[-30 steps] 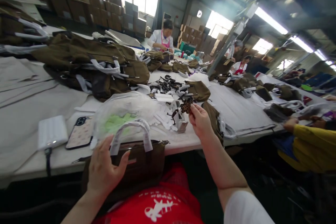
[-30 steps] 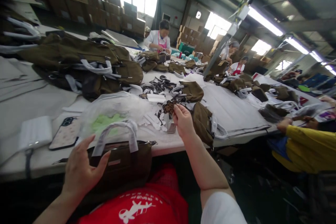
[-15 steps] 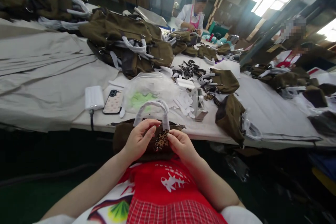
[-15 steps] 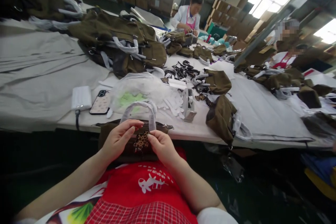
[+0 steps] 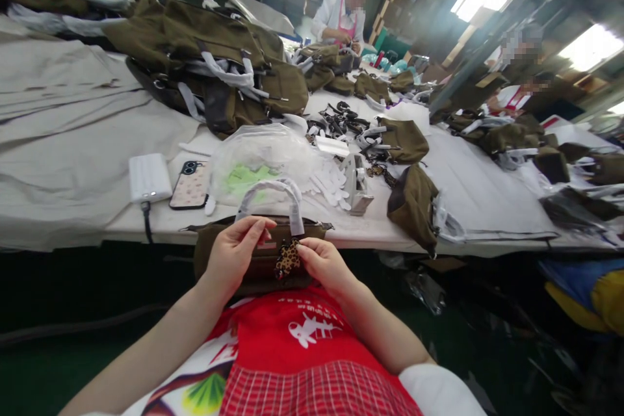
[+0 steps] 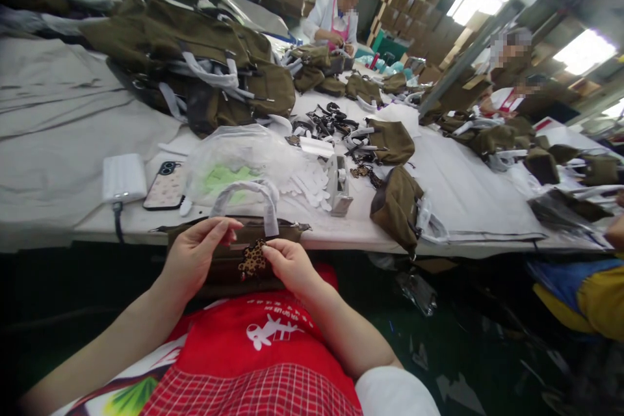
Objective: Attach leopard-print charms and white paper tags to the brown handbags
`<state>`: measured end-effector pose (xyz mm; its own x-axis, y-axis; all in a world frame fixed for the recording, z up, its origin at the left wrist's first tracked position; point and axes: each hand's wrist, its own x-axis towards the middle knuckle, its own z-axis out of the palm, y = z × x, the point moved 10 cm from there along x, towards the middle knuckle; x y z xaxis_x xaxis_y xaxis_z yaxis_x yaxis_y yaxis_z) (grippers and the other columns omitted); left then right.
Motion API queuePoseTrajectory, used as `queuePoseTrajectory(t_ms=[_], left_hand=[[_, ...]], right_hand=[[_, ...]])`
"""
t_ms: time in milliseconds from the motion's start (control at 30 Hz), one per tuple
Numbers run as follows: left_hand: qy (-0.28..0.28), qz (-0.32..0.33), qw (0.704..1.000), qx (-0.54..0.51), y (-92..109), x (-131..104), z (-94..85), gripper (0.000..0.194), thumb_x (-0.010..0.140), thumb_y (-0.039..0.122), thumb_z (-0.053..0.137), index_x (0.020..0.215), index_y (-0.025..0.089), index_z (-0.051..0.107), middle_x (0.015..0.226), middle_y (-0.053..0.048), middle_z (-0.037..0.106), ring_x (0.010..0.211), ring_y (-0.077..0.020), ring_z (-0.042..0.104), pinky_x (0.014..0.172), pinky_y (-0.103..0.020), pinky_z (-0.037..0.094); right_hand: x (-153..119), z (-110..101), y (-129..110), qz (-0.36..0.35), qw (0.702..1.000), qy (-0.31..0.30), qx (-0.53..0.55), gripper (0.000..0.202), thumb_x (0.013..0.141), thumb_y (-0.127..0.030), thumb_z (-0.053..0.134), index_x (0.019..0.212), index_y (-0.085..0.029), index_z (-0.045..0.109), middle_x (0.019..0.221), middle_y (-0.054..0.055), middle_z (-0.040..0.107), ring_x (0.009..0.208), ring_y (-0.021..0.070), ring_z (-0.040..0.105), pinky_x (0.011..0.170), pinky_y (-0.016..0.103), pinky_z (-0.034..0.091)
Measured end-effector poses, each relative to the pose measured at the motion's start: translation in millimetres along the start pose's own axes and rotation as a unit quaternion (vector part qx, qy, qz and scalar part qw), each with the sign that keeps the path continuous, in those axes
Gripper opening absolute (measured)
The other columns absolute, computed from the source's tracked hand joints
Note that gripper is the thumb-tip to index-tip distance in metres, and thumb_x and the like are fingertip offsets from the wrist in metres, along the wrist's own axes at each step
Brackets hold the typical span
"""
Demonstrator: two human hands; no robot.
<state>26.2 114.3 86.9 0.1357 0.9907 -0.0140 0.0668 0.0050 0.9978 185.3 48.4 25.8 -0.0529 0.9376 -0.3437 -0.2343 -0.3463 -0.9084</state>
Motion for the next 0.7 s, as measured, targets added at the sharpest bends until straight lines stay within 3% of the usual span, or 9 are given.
queuePoseTrajectory(t_ms=[167, 300, 367, 533, 700], left_hand=[[0.003, -0.004, 0.999, 0.045, -7.2, 4.9, -8.4, 0.032, 0.079, 0.052, 0.064, 0.087, 0.022, 0.072, 0.084, -0.001, 0.073, 0.077, -0.0172, 0.066, 0.073, -0.022, 0.054], [-0.17, 0.032, 0.981, 0.087, -18.5, 1.4, 31.9, 0.045, 0.078, 0.055, 0.063, 0.109, 0.024, 0.07, 0.11, -0.005, 0.074, 0.102, -0.0249, 0.068, 0.088, -0.03, 0.056], [-0.216, 0.055, 0.969, 0.109, -25.0, -3.8, 47.6, 0.049, 0.076, 0.054, 0.065, 0.115, 0.023, 0.068, 0.111, -0.006, 0.074, 0.102, -0.026, 0.069, 0.09, -0.031, 0.056], [-0.243, 0.048, 0.959, 0.138, -32.8, -7.8, 61.6, 0.043, 0.076, 0.054, 0.066, 0.106, 0.023, 0.07, 0.097, -0.004, 0.077, 0.087, -0.0238, 0.072, 0.082, -0.027, 0.058], [-0.237, -0.011, 0.962, 0.132, -31.3, -0.9, 54.0, 0.044, 0.072, 0.057, 0.067, 0.098, 0.021, 0.071, 0.091, -0.004, 0.076, 0.081, -0.0229, 0.072, 0.073, -0.025, 0.058]], right_hand=[[-1.6, 3.7, -0.7, 0.006, 1.0, -0.013, 0.016, 0.047, 0.072, -0.057, 0.073, 0.088, -0.013, 0.066, 0.054, -0.007, 0.048, 0.042, 0.0034, 0.032, 0.041, 0.02, 0.017], [2.3, -4.6, -10.2, -0.022, 0.999, 0.03, 0.014, 0.046, 0.073, -0.056, 0.073, 0.088, -0.013, 0.064, 0.051, -0.008, 0.046, 0.039, 0.0028, 0.033, 0.039, 0.019, 0.019], [2.4, -6.3, -16.0, -0.037, 0.999, 0.03, -0.007, 0.046, 0.073, -0.055, 0.073, 0.089, -0.013, 0.064, 0.05, -0.008, 0.049, 0.038, 0.0034, 0.037, 0.038, 0.018, 0.024], [-1.2, -5.3, -14.0, -0.01, 0.999, -0.022, -0.03, 0.053, 0.069, -0.056, 0.076, 0.098, -0.013, 0.063, 0.052, -0.006, 0.058, 0.04, 0.0072, 0.051, 0.041, 0.017, 0.04], [-5.2, -10.0, -10.0, 0.009, 0.998, -0.054, -0.033, 0.054, 0.069, -0.054, 0.076, 0.103, -0.014, 0.064, 0.071, 0.0, 0.069, 0.046, 0.008, 0.06, 0.045, 0.017, 0.046]])
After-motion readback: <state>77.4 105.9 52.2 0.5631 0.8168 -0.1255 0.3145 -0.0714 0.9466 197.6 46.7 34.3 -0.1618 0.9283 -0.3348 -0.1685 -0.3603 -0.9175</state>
